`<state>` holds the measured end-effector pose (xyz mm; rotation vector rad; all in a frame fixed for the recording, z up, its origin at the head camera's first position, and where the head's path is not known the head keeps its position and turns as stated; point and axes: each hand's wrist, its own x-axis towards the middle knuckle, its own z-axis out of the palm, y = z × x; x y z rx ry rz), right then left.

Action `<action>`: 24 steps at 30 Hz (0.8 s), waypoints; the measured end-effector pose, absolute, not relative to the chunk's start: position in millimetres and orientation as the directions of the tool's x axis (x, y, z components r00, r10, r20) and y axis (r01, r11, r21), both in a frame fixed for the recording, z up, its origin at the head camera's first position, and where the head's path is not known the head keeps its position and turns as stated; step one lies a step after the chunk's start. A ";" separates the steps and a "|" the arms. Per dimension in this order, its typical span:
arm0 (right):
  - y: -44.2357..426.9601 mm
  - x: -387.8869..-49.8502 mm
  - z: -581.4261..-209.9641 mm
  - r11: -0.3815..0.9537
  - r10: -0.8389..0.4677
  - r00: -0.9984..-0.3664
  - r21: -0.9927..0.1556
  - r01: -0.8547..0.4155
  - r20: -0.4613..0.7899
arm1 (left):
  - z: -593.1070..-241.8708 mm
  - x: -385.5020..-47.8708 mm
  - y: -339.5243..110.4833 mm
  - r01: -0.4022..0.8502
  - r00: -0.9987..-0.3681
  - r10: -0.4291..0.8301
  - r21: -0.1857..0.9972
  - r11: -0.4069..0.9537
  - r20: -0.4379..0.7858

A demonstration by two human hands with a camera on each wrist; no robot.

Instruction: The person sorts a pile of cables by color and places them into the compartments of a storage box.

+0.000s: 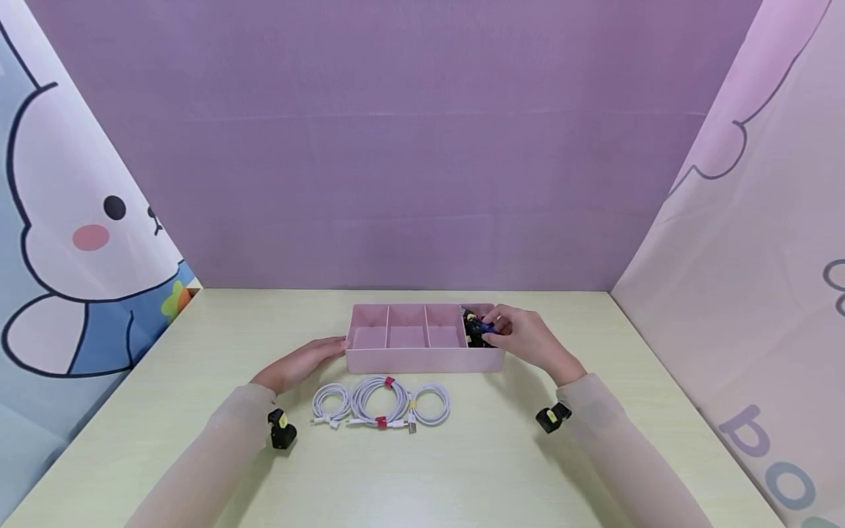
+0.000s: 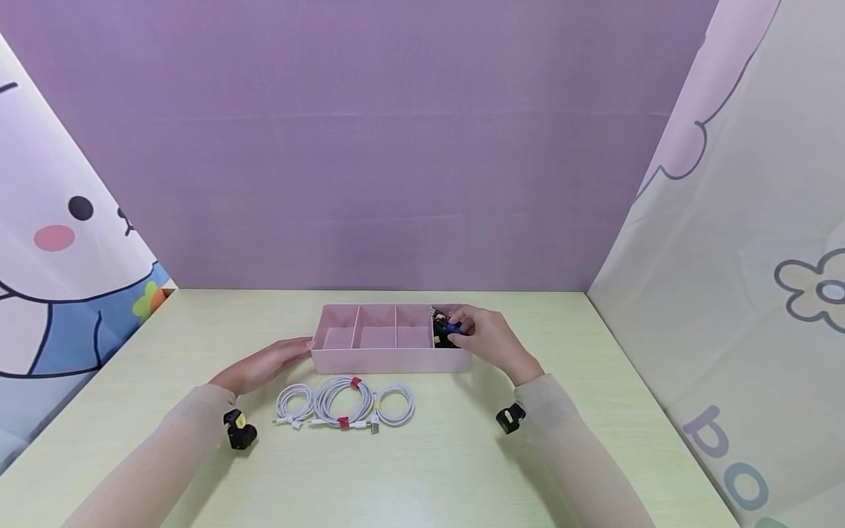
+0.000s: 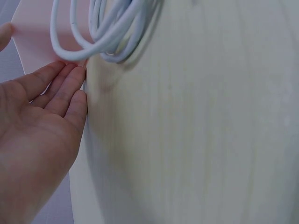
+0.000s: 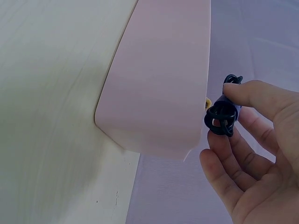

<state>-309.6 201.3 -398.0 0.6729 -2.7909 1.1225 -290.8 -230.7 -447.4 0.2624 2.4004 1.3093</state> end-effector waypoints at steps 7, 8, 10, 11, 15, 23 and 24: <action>200.8 -311.9 -400.2 0.661 -0.369 -0.907 -0.627 -0.411 0.205 | -446.3 -289.1 -230.8 -0.025 -0.906 0.342 0.837 0.547 -0.250; 200.8 -312.2 -400.4 0.663 -0.368 -0.907 -0.627 -0.409 0.203 | -446.0 -289.1 -230.7 -0.024 -0.906 0.342 0.836 0.548 -0.251; 200.8 -312.3 -400.2 0.665 -0.365 -0.909 -0.627 -0.405 0.201 | -445.6 -288.9 -230.5 -0.026 -0.907 0.339 0.834 0.551 -0.252; 200.8 -312.3 -400.0 0.664 -0.364 -0.909 -0.628 -0.405 0.202 | -445.4 -288.9 -230.4 -0.027 -0.907 0.336 0.832 0.554 -0.253; 201.7 -310.8 -398.1 0.663 -0.357 -0.910 -0.629 -0.405 0.209 | -445.3 -288.8 -230.4 -0.036 -0.908 0.329 0.829 0.558 -0.261; 206.8 -308.9 -397.4 0.661 -0.348 -0.912 -0.633 -0.403 0.217 | -445.1 -288.6 -230.3 -0.033 -0.907 0.333 0.832 0.554 -0.258; 207.4 -308.9 -397.7 0.661 -0.347 -0.913 -0.634 -0.401 0.216 | -445.2 -288.7 -230.2 -0.032 -0.906 0.335 0.832 0.554 -0.258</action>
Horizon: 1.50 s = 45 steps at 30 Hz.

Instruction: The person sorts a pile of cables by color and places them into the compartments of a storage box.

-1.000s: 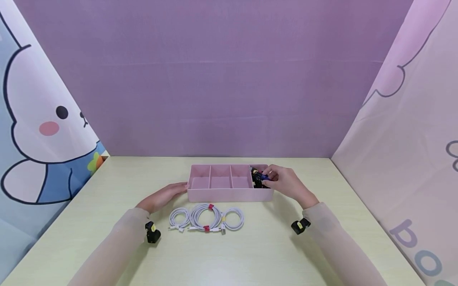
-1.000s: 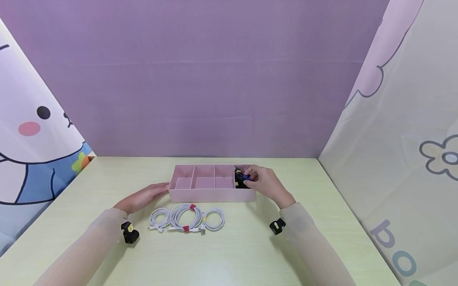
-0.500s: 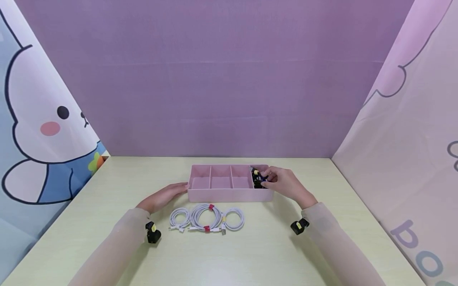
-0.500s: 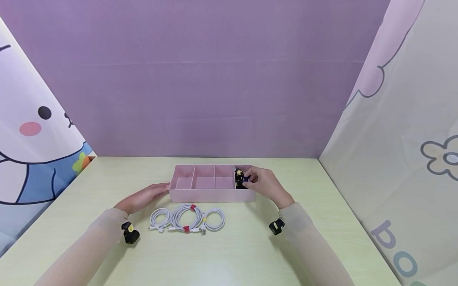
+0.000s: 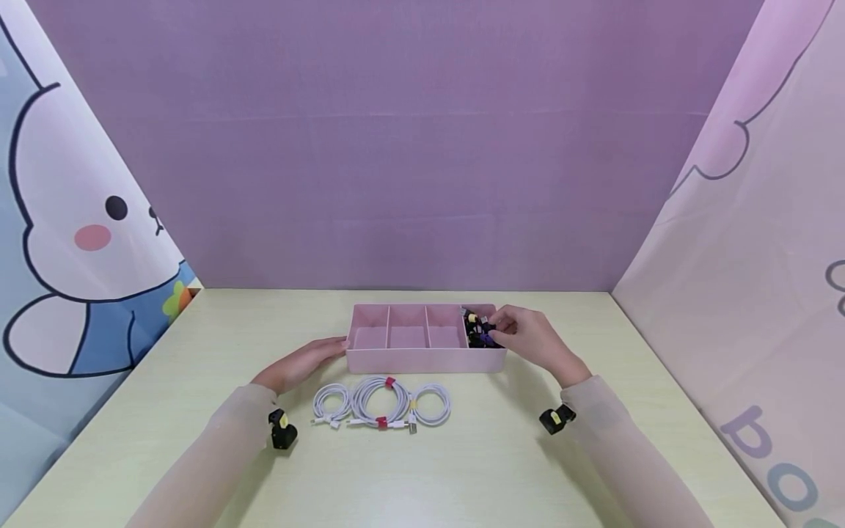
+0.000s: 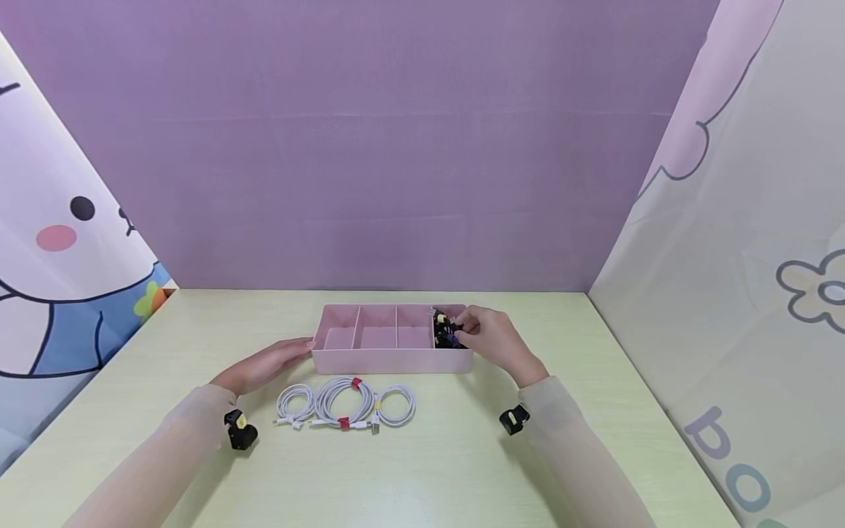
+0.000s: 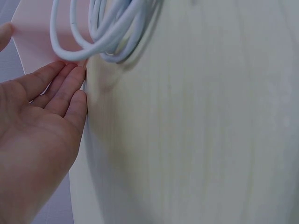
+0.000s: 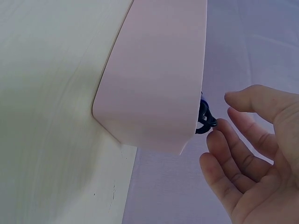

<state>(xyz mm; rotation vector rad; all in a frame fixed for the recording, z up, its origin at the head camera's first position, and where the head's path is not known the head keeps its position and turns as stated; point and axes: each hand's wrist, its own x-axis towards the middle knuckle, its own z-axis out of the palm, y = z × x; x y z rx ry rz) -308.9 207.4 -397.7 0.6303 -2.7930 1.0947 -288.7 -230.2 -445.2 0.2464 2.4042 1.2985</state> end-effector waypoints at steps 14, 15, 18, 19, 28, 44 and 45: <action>208.1 -302.9 -397.2 0.642 -0.354 -0.902 -0.638 -0.426 0.246 | -447.4 -288.9 -230.1 -0.045 -0.901 0.338 0.835 0.548 -0.270; 207.4 -302.2 -396.8 0.640 -0.353 -0.903 -0.642 -0.423 0.243 | -447.4 -288.8 -230.1 -0.045 -0.902 0.338 0.836 0.547 -0.270; 205.5 -300.0 -395.7 0.629 -0.360 -0.900 -0.649 -0.428 0.245 | -447.2 -288.8 -229.7 -0.051 -0.904 0.328 0.832 0.552 -0.273; 204.7 -299.3 -395.4 0.624 -0.363 -0.898 -0.651 -0.433 0.250 | -447.1 -288.6 -229.6 -0.051 -0.905 0.327 0.831 0.554 -0.274; 200.6 -295.1 -395.4 0.604 -0.392 -0.874 -0.637 -0.479 0.287 | -446.4 -289.0 -229.1 -0.036 -0.907 0.331 0.831 0.556 -0.261; 185.6 -288.4 -397.6 0.575 -0.447 -0.852 -0.643 -0.506 0.272 | -448.0 -291.3 -231.2 -0.032 -0.904 0.338 0.830 0.556 -0.262; 184.8 -287.8 -397.4 0.576 -0.452 -0.848 -0.635 -0.514 0.277 | -448.1 -291.5 -231.0 -0.031 -0.904 0.340 0.832 0.555 -0.260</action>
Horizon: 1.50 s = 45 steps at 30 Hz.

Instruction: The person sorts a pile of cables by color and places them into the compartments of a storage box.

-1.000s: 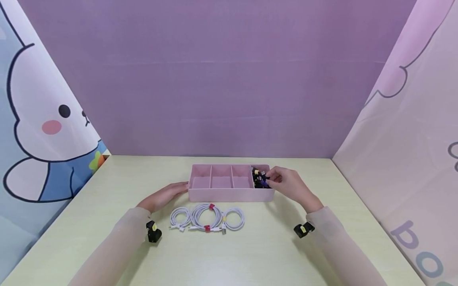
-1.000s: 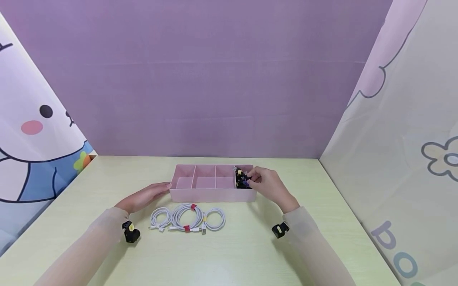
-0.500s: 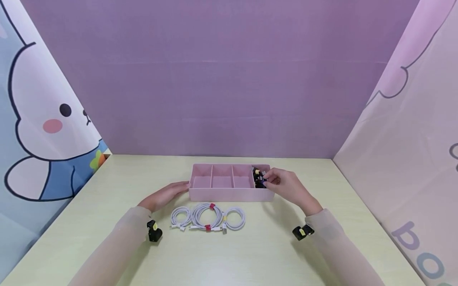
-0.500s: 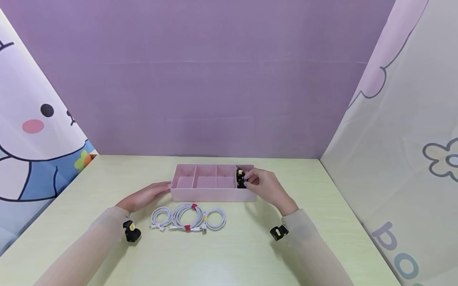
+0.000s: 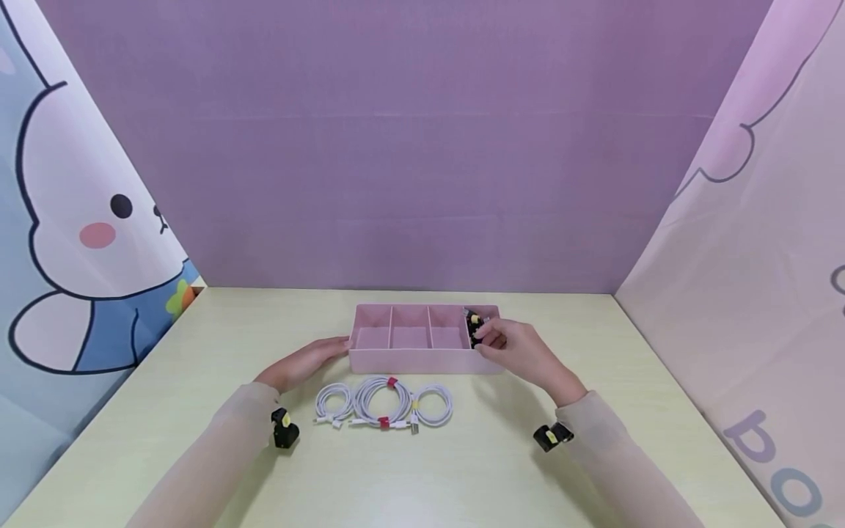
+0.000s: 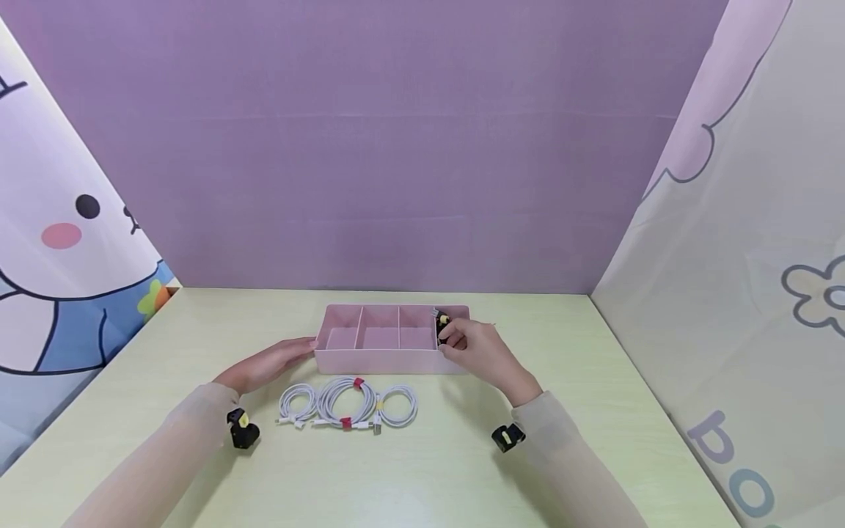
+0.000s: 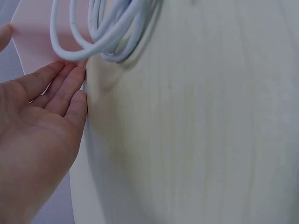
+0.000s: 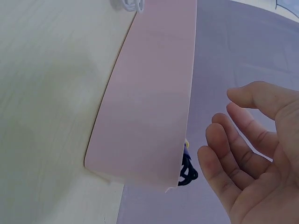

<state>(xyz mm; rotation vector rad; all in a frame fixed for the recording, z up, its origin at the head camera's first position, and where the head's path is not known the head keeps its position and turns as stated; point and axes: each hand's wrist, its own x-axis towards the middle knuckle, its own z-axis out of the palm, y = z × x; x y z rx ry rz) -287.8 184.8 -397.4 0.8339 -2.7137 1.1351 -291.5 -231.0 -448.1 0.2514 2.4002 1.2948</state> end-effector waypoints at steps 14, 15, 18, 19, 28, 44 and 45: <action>173.0 -275.9 -399.5 0.545 -0.502 -0.819 -0.633 -0.550 0.280 | -447.6 -290.8 -231.0 -0.025 -0.901 0.350 0.835 0.550 -0.257; 172.4 -275.1 -400.1 0.541 -0.506 -0.816 -0.634 -0.552 0.278 | -447.7 -290.9 -231.1 -0.023 -0.901 0.351 0.834 0.551 -0.257; 171.1 -273.4 -402.2 0.538 -0.515 -0.815 -0.639 -0.549 0.267 | -448.0 -291.0 -231.2 -0.024 -0.901 0.349 0.833 0.552 -0.257; 170.6 -272.9 -402.8 0.538 -0.517 -0.814 -0.640 -0.548 0.263 | -448.1 -291.0 -231.6 -0.025 -0.902 0.347 0.834 0.552 -0.257; 165.1 -270.5 -409.6 0.548 -0.550 -0.803 -0.626 -0.554 0.230 | -447.6 -291.1 -231.7 -0.020 -0.903 0.347 0.834 0.551 -0.251; 155.2 -266.6 -419.8 0.561 -0.606 -0.786 -0.635 -0.531 0.121 | -446.4 -289.6 -230.8 -0.021 -0.909 0.333 0.824 0.566 -0.251; 154.8 -266.8 -421.1 0.557 -0.613 -0.782 -0.641 -0.528 0.110 | -446.5 -289.5 -231.0 -0.021 -0.909 0.332 0.824 0.566 -0.251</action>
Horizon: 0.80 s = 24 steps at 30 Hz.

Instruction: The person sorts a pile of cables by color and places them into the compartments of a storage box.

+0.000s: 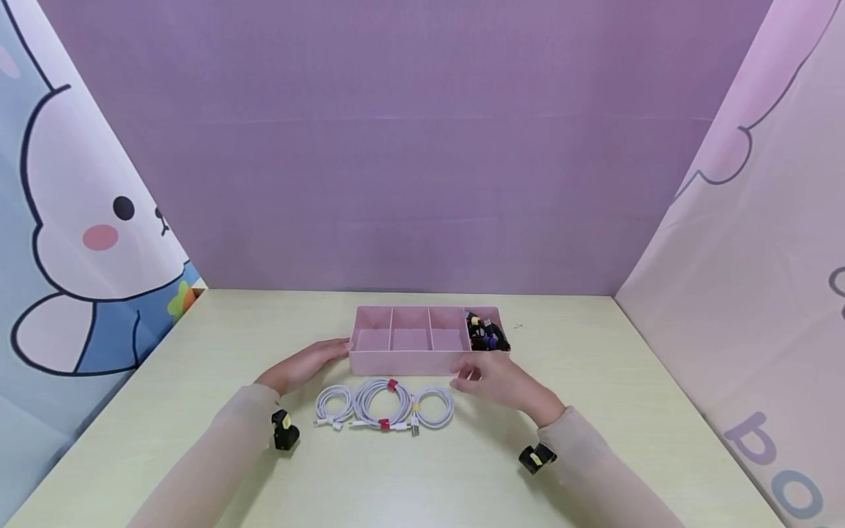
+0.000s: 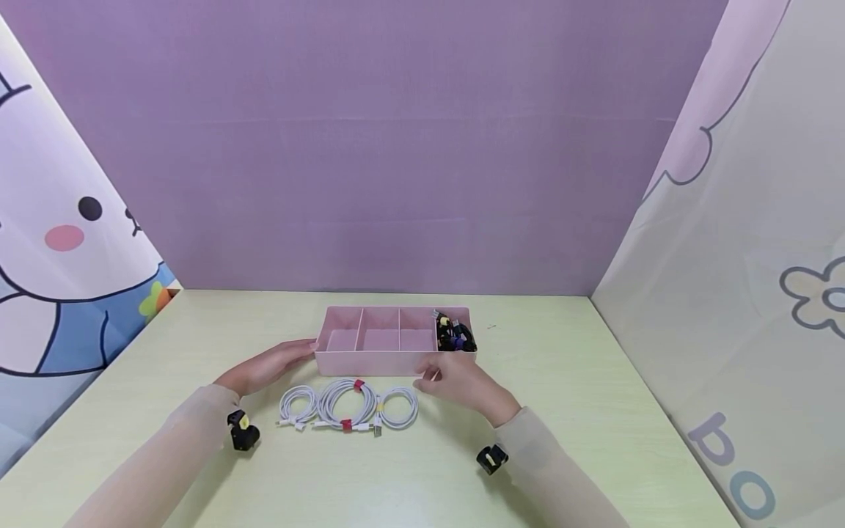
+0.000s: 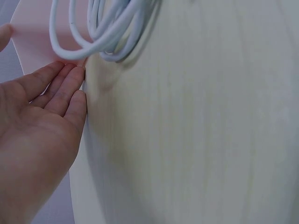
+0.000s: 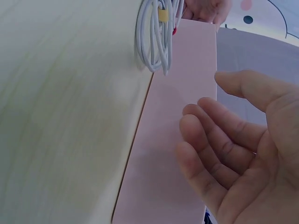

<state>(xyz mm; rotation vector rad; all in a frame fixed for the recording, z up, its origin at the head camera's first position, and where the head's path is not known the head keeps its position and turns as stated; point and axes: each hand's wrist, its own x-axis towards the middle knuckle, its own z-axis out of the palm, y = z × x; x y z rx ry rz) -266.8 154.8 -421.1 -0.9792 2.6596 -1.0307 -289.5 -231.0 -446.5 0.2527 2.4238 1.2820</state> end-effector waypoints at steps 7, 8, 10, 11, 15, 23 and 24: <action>152.6 -269.3 -430.8 0.543 -0.661 -0.746 -0.639 -0.545 0.075 | -447.2 -290.0 -231.5 -0.022 -0.909 0.332 0.825 0.565 -0.251; 152.0 -269.1 -431.5 0.543 -0.664 -0.744 -0.639 -0.545 0.070 | -447.1 -290.1 -231.4 -0.022 -0.909 0.333 0.827 0.562 -0.251; 150.4 -268.8 -432.5 0.547 -0.666 -0.744 -0.645 -0.533 0.050 | -446.8 -289.6 -231.3 -0.025 -0.910 0.330 0.827 0.562 -0.251; 149.7 -268.9 -432.8 0.548 -0.667 -0.744 -0.648 -0.529 0.043 | -446.7 -289.4 -231.2 -0.025 -0.910 0.330 0.828 0.560 -0.251; 147.7 -268.4 -433.5 0.557 -0.668 -0.744 -0.654 -0.512 0.014 | -446.6 -289.4 -230.6 -0.028 -0.910 0.328 0.827 0.562 -0.253; 145.6 -266.6 -435.9 0.557 -0.676 -0.737 -0.654 -0.512 0.000 | -445.8 -289.8 -230.0 -0.031 -0.910 0.323 0.820 0.572 -0.260; 145.2 -266.6 -436.3 0.559 -0.678 -0.735 -0.647 -0.518 0.002 | -446.1 -289.9 -230.2 -0.031 -0.910 0.323 0.820 0.572 -0.260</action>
